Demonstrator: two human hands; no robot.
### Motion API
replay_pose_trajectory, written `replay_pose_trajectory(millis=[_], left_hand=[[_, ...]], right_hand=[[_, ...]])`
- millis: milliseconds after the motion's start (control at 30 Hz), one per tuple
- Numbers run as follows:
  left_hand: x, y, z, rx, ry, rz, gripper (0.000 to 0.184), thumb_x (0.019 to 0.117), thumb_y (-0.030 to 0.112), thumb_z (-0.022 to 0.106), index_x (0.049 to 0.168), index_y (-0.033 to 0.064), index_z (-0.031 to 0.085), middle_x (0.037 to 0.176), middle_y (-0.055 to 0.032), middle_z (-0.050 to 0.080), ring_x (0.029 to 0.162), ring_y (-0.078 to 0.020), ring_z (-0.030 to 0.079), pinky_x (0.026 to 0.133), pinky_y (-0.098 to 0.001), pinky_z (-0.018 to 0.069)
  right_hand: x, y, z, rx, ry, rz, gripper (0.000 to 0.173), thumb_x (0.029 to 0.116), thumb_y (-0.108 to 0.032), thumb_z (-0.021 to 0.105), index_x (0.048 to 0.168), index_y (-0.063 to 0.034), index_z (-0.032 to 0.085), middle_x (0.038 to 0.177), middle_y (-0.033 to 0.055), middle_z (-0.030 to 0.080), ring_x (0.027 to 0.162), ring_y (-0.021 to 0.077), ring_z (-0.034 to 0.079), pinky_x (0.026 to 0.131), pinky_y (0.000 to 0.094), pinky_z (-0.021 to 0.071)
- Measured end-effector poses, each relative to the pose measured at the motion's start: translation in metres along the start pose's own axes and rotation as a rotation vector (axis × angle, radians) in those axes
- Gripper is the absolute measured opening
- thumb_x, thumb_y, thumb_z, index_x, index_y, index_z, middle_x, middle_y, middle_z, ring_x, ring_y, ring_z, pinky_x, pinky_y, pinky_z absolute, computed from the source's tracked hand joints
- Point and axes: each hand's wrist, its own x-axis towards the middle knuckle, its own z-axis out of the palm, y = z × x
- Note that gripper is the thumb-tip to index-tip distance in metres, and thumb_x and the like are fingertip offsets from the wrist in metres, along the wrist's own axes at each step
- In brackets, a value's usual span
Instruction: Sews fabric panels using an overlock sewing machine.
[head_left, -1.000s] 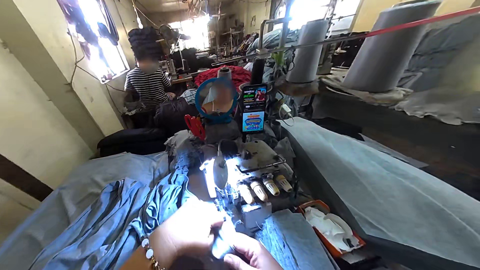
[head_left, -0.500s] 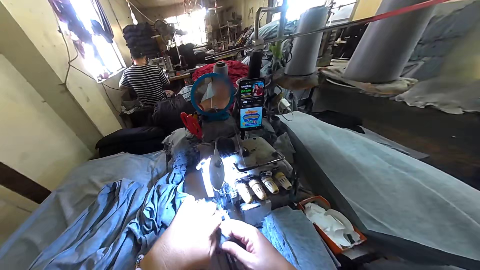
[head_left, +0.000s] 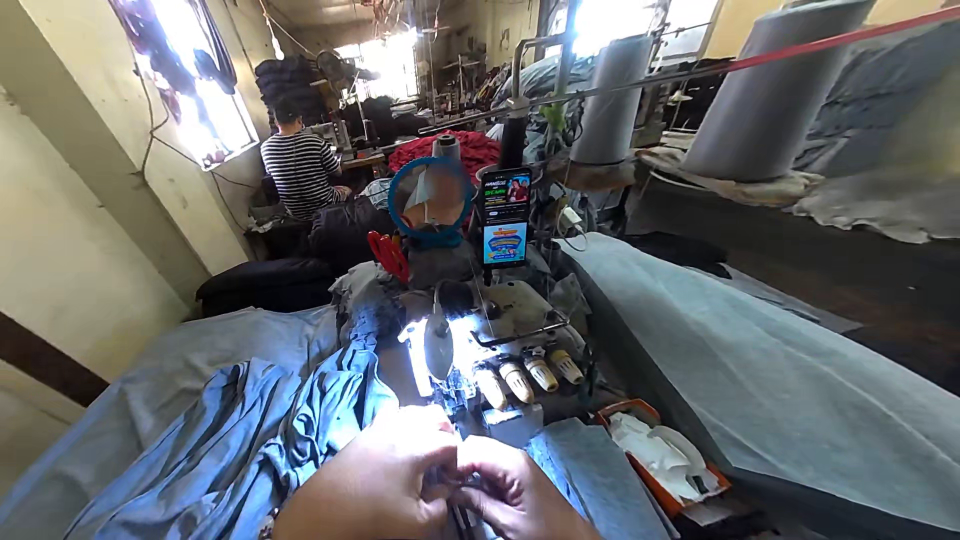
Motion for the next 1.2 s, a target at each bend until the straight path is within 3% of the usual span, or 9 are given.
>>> replay_pose_trajectory(millis=[133, 267, 400, 533, 633, 733, 833, 933, 1200], left_hand=[[0.002, 0.003, 0.006, -0.005, -0.032, -0.059, 0.018, 0.0821, 0.015, 0.072, 0.097, 0.0047, 0.070, 0.099, -0.0180, 0.069, 0.099, -0.0366, 0.066, 0.082, -0.0562, 0.0480], [0.003, 0.002, 0.006, 0.066, -0.170, -0.120, 0.023, 0.0926, 0.025, 0.060, 0.103, 0.0071, 0.070, 0.100, -0.0167, 0.067, 0.100, -0.0370, 0.064, 0.081, -0.0561, 0.0485], [0.002, -0.028, 0.019, 0.244, -0.165, -0.187, 0.029, 0.0932, 0.029, 0.055, 0.106, 0.0087, 0.071, 0.107, -0.0162, 0.069, 0.105, -0.0389, 0.064, 0.086, -0.0604, 0.0460], [-0.007, -0.011, 0.024, 0.195, -0.033, -0.164, 0.022, 0.0929, 0.026, 0.060, 0.102, 0.0108, 0.073, 0.104, -0.0139, 0.070, 0.105, -0.0375, 0.064, 0.090, -0.0616, 0.0445], [-0.014, 0.012, 0.062, 0.254, 0.235, -0.171, 0.017, 0.0952, 0.015, 0.062, 0.105, 0.0121, 0.075, 0.094, -0.0085, 0.074, 0.092, -0.0300, 0.071, 0.089, -0.0583, 0.0481], [-0.010, 0.007, 0.098, 0.454, 0.466, -0.339, 0.017, 0.0965, 0.021, 0.061, 0.104, 0.0197, 0.077, 0.101, -0.0030, 0.075, 0.100, -0.0265, 0.070, 0.091, -0.0548, 0.0492], [-0.002, -0.020, 0.094, 0.479, 0.633, -0.472, 0.015, 0.0898, 0.028, 0.068, 0.097, 0.0223, 0.080, 0.112, -0.0050, 0.073, 0.115, -0.0311, 0.065, 0.103, -0.0621, 0.0426], [0.009, -0.047, 0.080, 0.400, 0.620, -0.562, 0.017, 0.0909, 0.026, 0.065, 0.091, 0.0152, 0.079, 0.118, -0.0060, 0.072, 0.121, -0.0326, 0.064, 0.101, -0.0606, 0.0479], [-0.019, -0.024, 0.089, 0.266, 0.703, -0.667, 0.021, 0.0911, 0.020, 0.066, 0.105, 0.0143, 0.079, 0.118, -0.0145, 0.072, 0.107, -0.0336, 0.070, 0.091, -0.0504, 0.0578]], right_hand=[[-0.006, 0.000, 0.002, -0.005, 0.007, 0.031, 0.013, 0.0942, -0.008, 0.068, 0.099, 0.0030, 0.074, 0.095, 0.0112, 0.070, 0.084, 0.0090, 0.065, 0.078, 0.0232, 0.0544], [-0.018, 0.005, 0.004, -0.010, 0.015, -0.009, 0.012, 0.0919, -0.005, 0.070, 0.096, 0.0054, 0.072, 0.098, 0.0164, 0.066, 0.088, 0.0134, 0.061, 0.080, 0.0248, 0.0508], [-0.034, 0.022, 0.017, -0.037, 0.096, 0.059, 0.016, 0.0903, -0.011, 0.075, 0.097, 0.0036, 0.075, 0.105, 0.0189, 0.060, 0.088, 0.0104, 0.058, 0.071, 0.0183, 0.0494], [-0.028, 0.029, 0.016, -0.149, 0.163, 0.037, 0.010, 0.0887, -0.008, 0.073, 0.095, -0.0020, 0.079, 0.097, 0.0153, 0.060, 0.093, 0.0133, 0.057, 0.079, 0.0205, 0.0490], [-0.021, 0.035, 0.011, -0.271, 0.182, -0.016, 0.009, 0.0909, -0.011, 0.072, 0.095, -0.0101, 0.080, 0.093, 0.0117, 0.060, 0.089, 0.0132, 0.059, 0.078, 0.0224, 0.0511], [-0.020, 0.031, 0.012, -0.321, 0.225, 0.006, 0.016, 0.0935, -0.008, 0.068, 0.103, -0.0105, 0.080, 0.095, 0.0116, 0.063, 0.089, 0.0140, 0.062, 0.079, 0.0238, 0.0542], [-0.024, 0.020, 0.016, -0.338, 0.242, 0.027, 0.021, 0.0926, -0.004, 0.067, 0.110, -0.0052, 0.078, 0.096, 0.0145, 0.063, 0.083, 0.0143, 0.062, 0.072, 0.0219, 0.0544], [-0.032, 0.010, 0.019, -0.315, 0.200, 0.012, 0.022, 0.0940, -0.004, 0.065, 0.114, -0.0016, 0.075, 0.097, 0.0179, 0.062, 0.072, 0.0144, 0.059, 0.061, 0.0223, 0.0503], [-0.051, -0.010, 0.011, -0.236, 0.137, -0.009, 0.021, 0.0967, -0.003, 0.061, 0.113, 0.0016, 0.073, 0.096, 0.0181, 0.063, 0.078, 0.0169, 0.061, 0.067, 0.0266, 0.0528]])
